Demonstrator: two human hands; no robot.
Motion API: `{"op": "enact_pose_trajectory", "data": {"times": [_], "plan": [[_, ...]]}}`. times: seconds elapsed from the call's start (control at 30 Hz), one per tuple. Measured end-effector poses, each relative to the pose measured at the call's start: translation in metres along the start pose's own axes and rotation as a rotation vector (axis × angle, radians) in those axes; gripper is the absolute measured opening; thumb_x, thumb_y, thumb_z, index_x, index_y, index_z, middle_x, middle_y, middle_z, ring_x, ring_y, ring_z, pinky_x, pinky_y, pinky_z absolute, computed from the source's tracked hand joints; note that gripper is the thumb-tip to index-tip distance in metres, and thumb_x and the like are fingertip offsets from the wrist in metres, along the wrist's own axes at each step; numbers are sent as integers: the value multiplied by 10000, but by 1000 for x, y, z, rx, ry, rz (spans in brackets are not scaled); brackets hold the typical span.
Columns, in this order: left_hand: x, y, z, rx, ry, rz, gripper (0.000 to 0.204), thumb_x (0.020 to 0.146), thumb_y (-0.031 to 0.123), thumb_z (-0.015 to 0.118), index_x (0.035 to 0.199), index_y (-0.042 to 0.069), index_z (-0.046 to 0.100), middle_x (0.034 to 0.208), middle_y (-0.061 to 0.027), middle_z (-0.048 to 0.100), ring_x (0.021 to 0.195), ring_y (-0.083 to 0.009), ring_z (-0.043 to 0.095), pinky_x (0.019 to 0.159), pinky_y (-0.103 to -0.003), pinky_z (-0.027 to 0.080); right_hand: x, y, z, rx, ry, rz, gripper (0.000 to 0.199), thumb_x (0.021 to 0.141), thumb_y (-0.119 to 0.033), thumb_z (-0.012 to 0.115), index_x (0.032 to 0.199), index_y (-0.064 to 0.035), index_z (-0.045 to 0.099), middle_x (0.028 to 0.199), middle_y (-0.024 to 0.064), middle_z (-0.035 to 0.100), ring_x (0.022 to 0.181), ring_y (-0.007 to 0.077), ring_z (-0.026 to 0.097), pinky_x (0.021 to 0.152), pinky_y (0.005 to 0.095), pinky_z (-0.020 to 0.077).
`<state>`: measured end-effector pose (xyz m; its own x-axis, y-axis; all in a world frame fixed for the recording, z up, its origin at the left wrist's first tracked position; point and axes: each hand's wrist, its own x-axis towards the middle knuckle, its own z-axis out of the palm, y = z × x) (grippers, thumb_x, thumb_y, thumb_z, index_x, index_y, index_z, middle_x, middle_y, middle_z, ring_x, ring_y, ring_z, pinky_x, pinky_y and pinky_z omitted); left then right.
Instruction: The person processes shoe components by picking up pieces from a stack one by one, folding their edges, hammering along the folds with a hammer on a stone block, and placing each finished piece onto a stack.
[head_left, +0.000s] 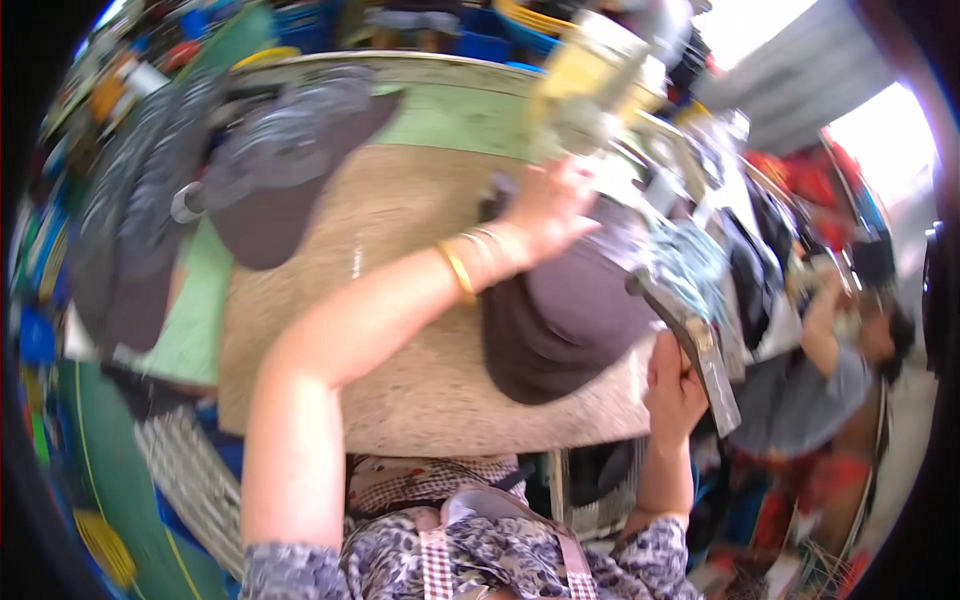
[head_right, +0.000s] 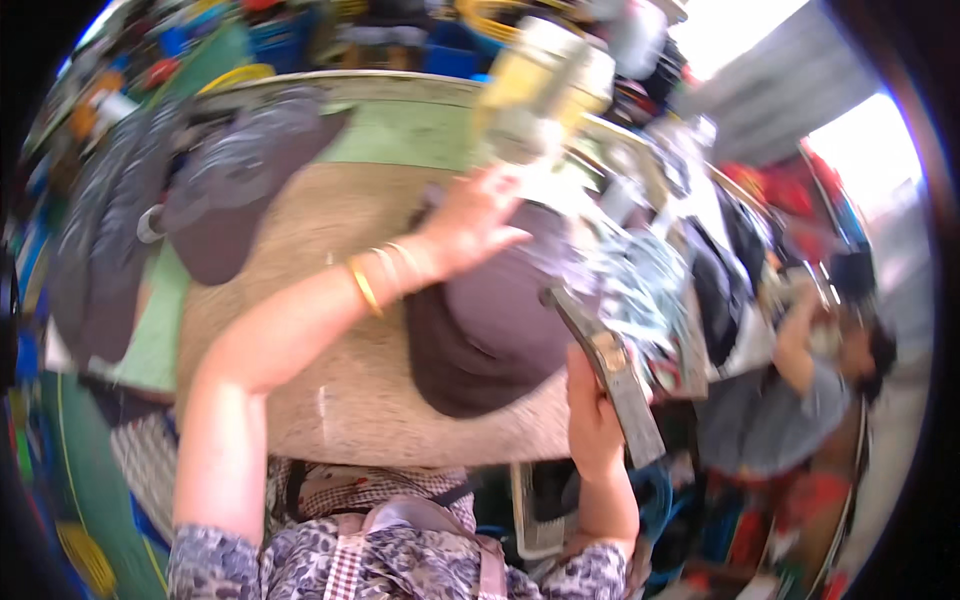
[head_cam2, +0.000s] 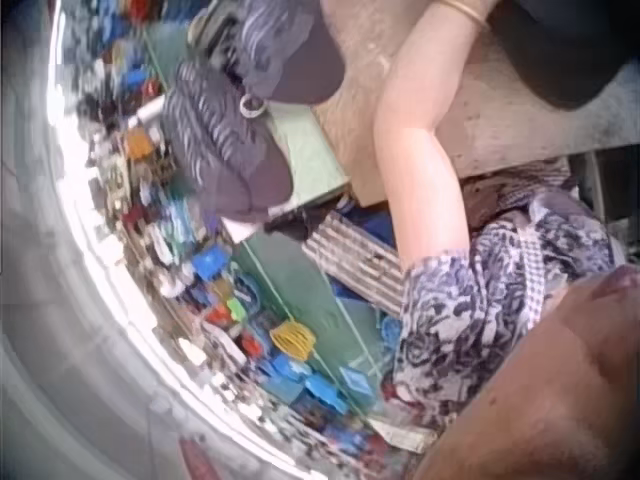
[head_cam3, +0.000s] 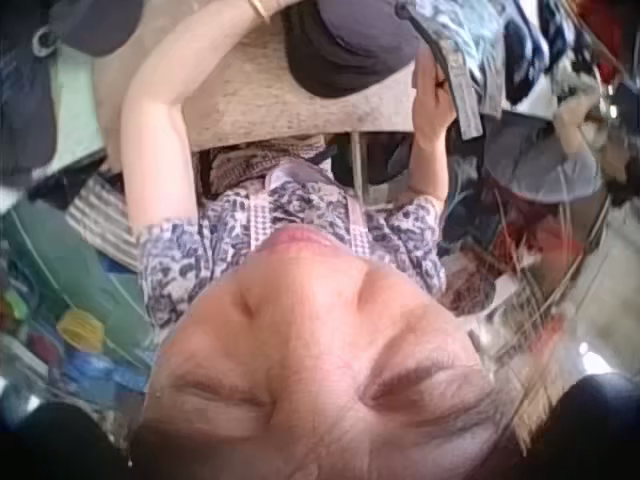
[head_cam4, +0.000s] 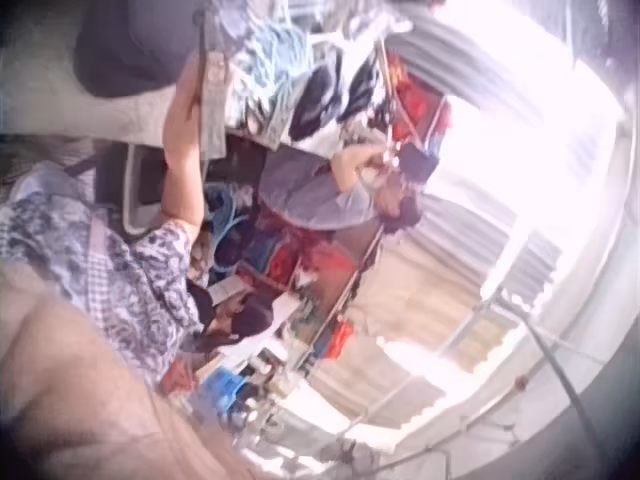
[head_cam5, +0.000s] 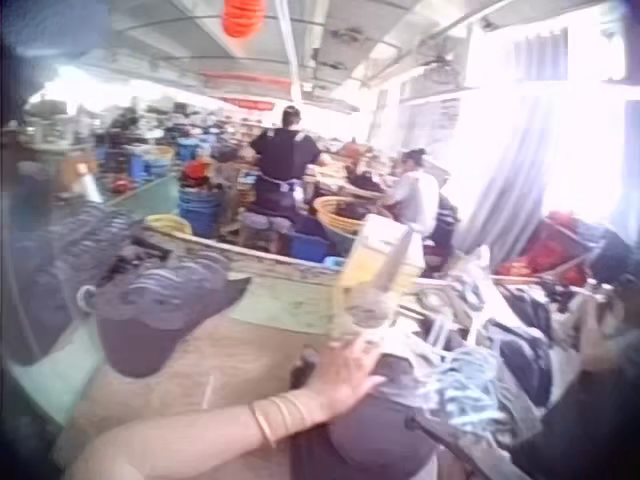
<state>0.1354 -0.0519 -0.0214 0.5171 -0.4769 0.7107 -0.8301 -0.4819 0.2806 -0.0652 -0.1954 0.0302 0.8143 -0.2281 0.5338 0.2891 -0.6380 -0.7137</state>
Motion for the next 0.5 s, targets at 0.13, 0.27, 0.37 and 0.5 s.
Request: {"op": "enact_pose_trajectory", "data": {"times": [0.13,0.27,0.37,0.5], "plan": [[-17,-18,-62,-459,153,-165,378,816,200,656,1136,42,531,1041,-119,549,981,-261,545,855,-358,438,5,-16,12,223,-169,155,135,903,-38,519,1010,28,566,581,-21,442,446,35,370,407,180,275],[-108,-90,-151,341,81,-343,624,755,365,708,1220,29,461,1101,-175,515,1034,-331,492,920,-409,396,35,-59,36,286,-525,289,184,912,-67,505,1076,10,538,576,-24,429,449,30,363,405,182,275],[-161,-98,-171,606,-37,-516,734,697,437,732,1196,-21,450,1135,-220,482,1066,-354,463,948,-438,368,50,-81,77,274,-767,278,203,910,-76,521,1097,2,532,575,-32,423,454,29,358,412,182,276],[-172,-111,-186,394,-102,-581,550,822,392,619,1192,-3,516,1242,-239,492,1154,-399,456,1014,-434,344,69,-96,152,163,-912,-102,159,878,-102,567,997,2,587,637,91,528,562,206,523,549,318,424]]}}
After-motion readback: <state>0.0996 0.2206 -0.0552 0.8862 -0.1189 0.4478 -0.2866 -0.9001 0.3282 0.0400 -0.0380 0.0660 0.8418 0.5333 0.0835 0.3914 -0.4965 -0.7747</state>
